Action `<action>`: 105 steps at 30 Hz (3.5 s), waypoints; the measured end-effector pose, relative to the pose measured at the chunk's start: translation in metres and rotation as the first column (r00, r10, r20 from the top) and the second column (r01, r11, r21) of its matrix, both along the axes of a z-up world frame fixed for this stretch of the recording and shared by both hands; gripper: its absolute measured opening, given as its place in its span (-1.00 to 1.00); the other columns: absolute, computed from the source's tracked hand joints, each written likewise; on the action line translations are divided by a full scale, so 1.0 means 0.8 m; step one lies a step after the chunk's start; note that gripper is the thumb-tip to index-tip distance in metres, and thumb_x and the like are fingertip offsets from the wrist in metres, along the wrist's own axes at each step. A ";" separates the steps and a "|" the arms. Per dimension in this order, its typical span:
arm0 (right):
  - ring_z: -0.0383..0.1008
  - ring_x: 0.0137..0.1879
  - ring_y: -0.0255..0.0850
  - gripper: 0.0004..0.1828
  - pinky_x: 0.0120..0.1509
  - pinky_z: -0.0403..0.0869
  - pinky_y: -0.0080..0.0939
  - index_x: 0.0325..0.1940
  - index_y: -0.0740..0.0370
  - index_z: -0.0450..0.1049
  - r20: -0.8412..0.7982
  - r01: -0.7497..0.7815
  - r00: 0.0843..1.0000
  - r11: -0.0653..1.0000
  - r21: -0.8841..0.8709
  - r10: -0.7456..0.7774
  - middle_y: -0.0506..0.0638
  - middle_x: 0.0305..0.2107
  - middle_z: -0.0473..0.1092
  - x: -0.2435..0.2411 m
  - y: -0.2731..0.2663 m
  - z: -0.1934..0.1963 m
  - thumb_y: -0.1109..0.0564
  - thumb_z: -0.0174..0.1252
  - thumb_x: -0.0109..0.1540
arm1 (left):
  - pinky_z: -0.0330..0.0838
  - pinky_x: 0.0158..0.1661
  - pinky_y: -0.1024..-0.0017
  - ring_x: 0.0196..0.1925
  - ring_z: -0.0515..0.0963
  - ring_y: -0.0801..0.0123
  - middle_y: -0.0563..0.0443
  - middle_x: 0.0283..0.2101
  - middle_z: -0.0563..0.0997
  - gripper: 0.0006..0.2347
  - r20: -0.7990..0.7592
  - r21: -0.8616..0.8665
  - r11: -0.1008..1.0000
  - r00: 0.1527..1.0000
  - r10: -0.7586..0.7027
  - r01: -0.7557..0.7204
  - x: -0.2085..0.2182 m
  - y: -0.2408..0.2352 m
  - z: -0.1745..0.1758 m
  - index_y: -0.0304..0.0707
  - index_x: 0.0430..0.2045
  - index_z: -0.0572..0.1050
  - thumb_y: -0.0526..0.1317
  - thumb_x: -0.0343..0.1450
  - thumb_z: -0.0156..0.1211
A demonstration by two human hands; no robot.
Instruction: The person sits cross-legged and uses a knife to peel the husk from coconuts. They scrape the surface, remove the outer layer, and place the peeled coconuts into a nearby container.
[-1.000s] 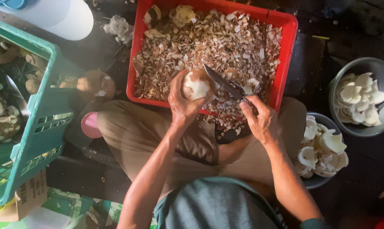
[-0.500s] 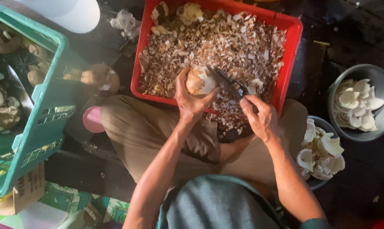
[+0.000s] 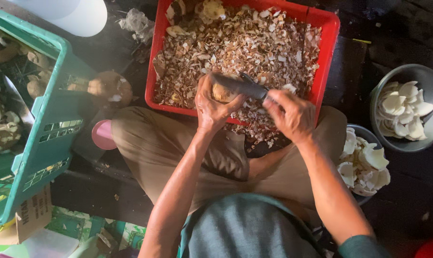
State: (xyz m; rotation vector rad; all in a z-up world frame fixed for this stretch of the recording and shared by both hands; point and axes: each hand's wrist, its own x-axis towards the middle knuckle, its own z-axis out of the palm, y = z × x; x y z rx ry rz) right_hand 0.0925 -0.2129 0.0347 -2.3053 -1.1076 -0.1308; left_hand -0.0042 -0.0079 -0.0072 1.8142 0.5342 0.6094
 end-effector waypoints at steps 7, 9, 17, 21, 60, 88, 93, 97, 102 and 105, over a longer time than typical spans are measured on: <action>0.58 -0.31 -0.20 -0.70 -0.23 0.48 -0.20 0.00 0.17 0.56 -0.330 0.124 0.939 0.991 0.056 -0.099 0.02 -0.42 0.52 0.010 -0.020 -0.020 -0.09 0.17 0.42 | 0.49 0.26 0.20 0.18 0.61 0.06 -0.18 0.12 0.56 -0.34 -0.126 0.071 0.947 0.945 -0.302 0.312 0.010 0.040 0.011 -0.34 0.10 0.47 0.00 0.16 0.57; 0.57 -0.28 -0.20 -0.72 -0.21 0.47 -0.20 0.02 0.17 0.56 -0.286 0.111 0.954 0.992 0.063 -0.089 0.03 -0.38 0.53 0.005 -0.027 -0.023 -0.07 0.16 0.44 | 0.32 0.28 0.05 0.25 0.47 -0.06 -0.28 0.19 0.46 -0.23 -0.134 0.228 0.930 0.955 -0.264 0.289 0.009 0.040 0.016 -0.37 0.17 0.40 -0.02 0.09 0.62; 0.57 -0.36 -0.14 -0.74 -0.28 0.47 -0.15 -0.04 0.16 0.58 -0.349 0.211 0.911 0.975 -0.065 -0.220 0.06 -0.46 0.51 -0.008 -0.021 -0.004 -0.06 0.20 0.38 | 0.23 0.21 -0.03 0.26 0.42 -0.08 -0.28 0.16 0.45 -0.10 -0.170 0.242 0.954 0.960 0.222 -0.177 0.018 -0.025 0.002 -0.40 0.23 0.31 -0.02 0.02 0.68; 0.62 -0.24 -0.11 -0.74 -0.20 0.53 -0.14 -0.04 0.16 0.56 -0.159 0.027 0.987 0.995 0.092 -0.012 0.05 -0.30 0.56 -0.013 -0.005 0.008 -0.06 0.22 0.39 | 0.35 0.20 0.08 0.15 0.51 -0.01 -0.21 0.05 0.53 -0.22 -0.048 0.292 0.956 0.999 0.020 -0.005 0.016 0.002 -0.008 -0.36 0.15 0.37 -0.12 0.04 0.63; 0.57 -0.32 0.08 -0.76 -0.26 0.46 0.01 -0.10 0.16 0.53 -0.255 0.117 0.960 0.993 -0.010 -0.116 0.08 -0.42 0.52 -0.006 0.051 0.007 -0.04 0.15 0.42 | 0.44 0.03 0.09 0.03 0.54 -0.11 -0.28 -0.06 0.53 -0.39 -0.121 0.284 0.959 0.992 0.023 0.013 0.018 -0.011 0.020 -0.42 -0.03 0.43 -0.18 0.08 0.59; 0.60 -0.31 -0.10 -0.75 -0.27 0.50 -0.14 -0.08 0.16 0.56 -0.201 0.047 0.979 0.998 0.029 -0.040 0.01 -0.37 0.53 -0.009 0.012 0.035 -0.06 0.20 0.38 | 0.48 0.21 0.22 0.13 0.60 0.07 -0.19 0.05 0.60 -0.30 -0.123 -0.051 0.998 0.992 0.041 -0.048 0.010 -0.010 0.013 -0.37 0.06 0.45 -0.12 0.06 0.67; 0.58 -0.33 -0.08 -0.76 -0.29 0.51 -0.12 -0.09 0.11 0.57 0.006 -0.060 0.998 0.994 -0.086 0.061 -0.06 -0.32 0.54 -0.014 0.017 0.056 -0.08 0.26 0.35 | 0.49 0.13 0.24 0.11 0.60 0.02 -0.25 0.10 0.55 -0.23 -0.054 -0.049 0.995 0.995 0.089 -0.092 0.010 -0.012 -0.008 -0.38 0.16 0.38 -0.17 0.02 0.58; 0.57 -0.34 -0.09 -0.76 -0.30 0.50 -0.13 -0.10 0.11 0.57 0.038 -0.101 0.994 0.988 -0.114 0.106 -0.09 -0.32 0.53 -0.010 0.016 0.062 -0.08 0.26 0.36 | 0.42 0.13 0.12 0.12 0.52 -0.12 -0.30 0.08 0.53 -0.23 -0.015 0.116 0.989 0.996 0.090 -0.088 0.009 -0.010 -0.017 -0.38 0.13 0.39 -0.15 0.02 0.61; 0.54 -0.39 -0.11 -0.76 -0.34 0.48 -0.14 -0.10 0.09 0.58 0.083 -0.105 0.990 0.984 -0.143 0.117 -0.09 -0.36 0.52 -0.008 0.024 0.065 -0.09 0.30 0.33 | 0.42 0.17 0.10 0.15 0.53 -0.11 -0.29 0.11 0.52 -0.30 -0.008 0.061 0.993 0.995 0.102 -0.101 0.008 -0.009 -0.020 -0.36 0.16 0.38 -0.09 0.16 0.59; 0.54 -0.35 -0.10 -0.78 -0.31 0.48 -0.12 -0.11 0.10 0.57 0.171 -0.113 0.976 0.983 -0.146 0.138 -0.09 -0.39 0.48 -0.006 0.034 0.067 -0.07 0.31 0.34 | 0.43 0.14 0.10 0.13 0.53 -0.10 -0.30 0.10 0.51 -0.30 -0.007 0.057 0.994 0.995 0.096 -0.095 0.011 -0.012 -0.017 -0.39 0.14 0.38 -0.11 0.14 0.59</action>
